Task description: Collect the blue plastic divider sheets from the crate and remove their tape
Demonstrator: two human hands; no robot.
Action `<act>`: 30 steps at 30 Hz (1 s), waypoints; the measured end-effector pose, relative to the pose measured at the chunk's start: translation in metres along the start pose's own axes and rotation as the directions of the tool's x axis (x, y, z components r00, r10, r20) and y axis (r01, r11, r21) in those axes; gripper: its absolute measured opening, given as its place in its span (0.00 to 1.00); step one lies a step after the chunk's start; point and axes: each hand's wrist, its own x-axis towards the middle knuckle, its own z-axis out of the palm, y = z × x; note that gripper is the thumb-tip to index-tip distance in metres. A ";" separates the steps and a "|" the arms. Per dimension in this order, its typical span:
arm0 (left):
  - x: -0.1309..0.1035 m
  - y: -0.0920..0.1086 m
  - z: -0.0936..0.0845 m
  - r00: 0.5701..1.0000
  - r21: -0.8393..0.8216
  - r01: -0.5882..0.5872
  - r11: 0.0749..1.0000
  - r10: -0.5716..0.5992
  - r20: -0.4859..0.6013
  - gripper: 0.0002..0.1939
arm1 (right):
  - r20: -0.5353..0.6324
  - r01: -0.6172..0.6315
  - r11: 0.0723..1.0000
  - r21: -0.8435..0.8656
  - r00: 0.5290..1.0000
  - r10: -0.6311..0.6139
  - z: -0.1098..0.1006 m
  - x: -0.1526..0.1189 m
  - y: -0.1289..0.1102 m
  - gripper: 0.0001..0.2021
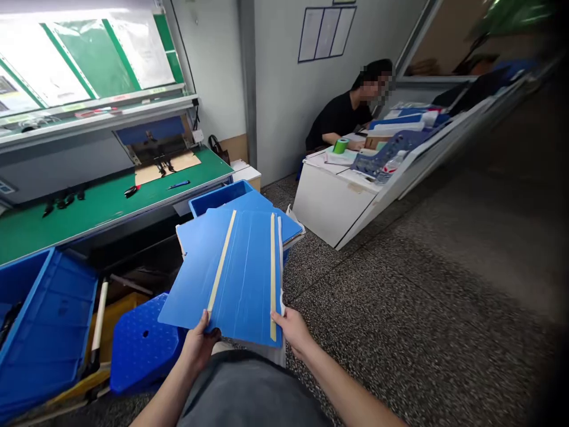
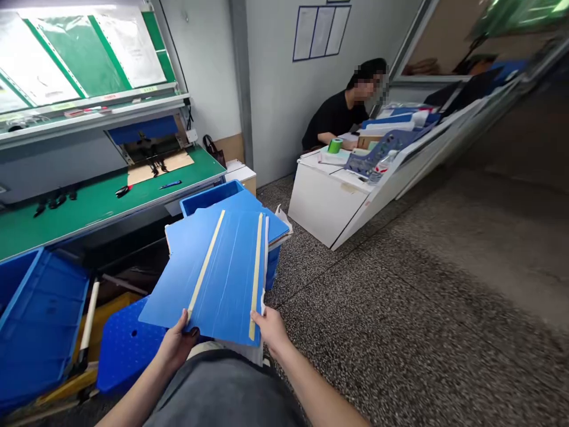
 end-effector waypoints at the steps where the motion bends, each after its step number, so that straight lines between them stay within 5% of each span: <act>1: 0.000 -0.002 -0.001 0.999 0.006 -0.015 1.000 0.015 -0.029 0.18 | 0.029 0.002 1.000 0.002 1.000 -0.002 0.000 0.000 0.001 0.25; 6: 0.002 -0.005 0.000 0.991 0.063 -0.074 0.995 0.080 -0.103 0.25 | 0.123 0.020 1.000 -0.016 0.992 -0.018 -0.004 -0.004 0.005 0.25; 11: 0.005 -0.001 -0.001 0.989 0.093 -0.093 0.991 0.103 -0.106 0.22 | -0.004 0.121 0.978 -0.171 0.992 -0.123 -0.014 0.000 0.009 0.27; 16: -0.001 0.005 -0.007 0.999 0.060 -0.031 0.998 0.033 -0.041 0.22 | -0.072 0.288 0.851 -0.439 0.933 -0.352 -0.021 -0.003 -0.004 0.31; 19: -0.008 0.009 -0.010 0.999 0.047 0.040 0.998 -0.041 0.021 0.24 | 0.008 0.374 0.737 -0.563 0.894 -0.447 -0.019 -0.014 -0.012 0.26; 24: -0.022 0.015 -0.014 0.979 0.039 0.116 0.992 -0.121 0.167 0.28 | 0.288 0.469 0.252 -0.846 0.801 -0.524 -0.010 -0.032 -0.015 0.19; 30: -0.040 0.023 -0.018 0.934 0.147 0.097 0.984 -0.140 0.328 0.29 | 0.525 0.663 0.176 -0.727 0.703 -0.480 0.052 -0.040 -0.041 0.07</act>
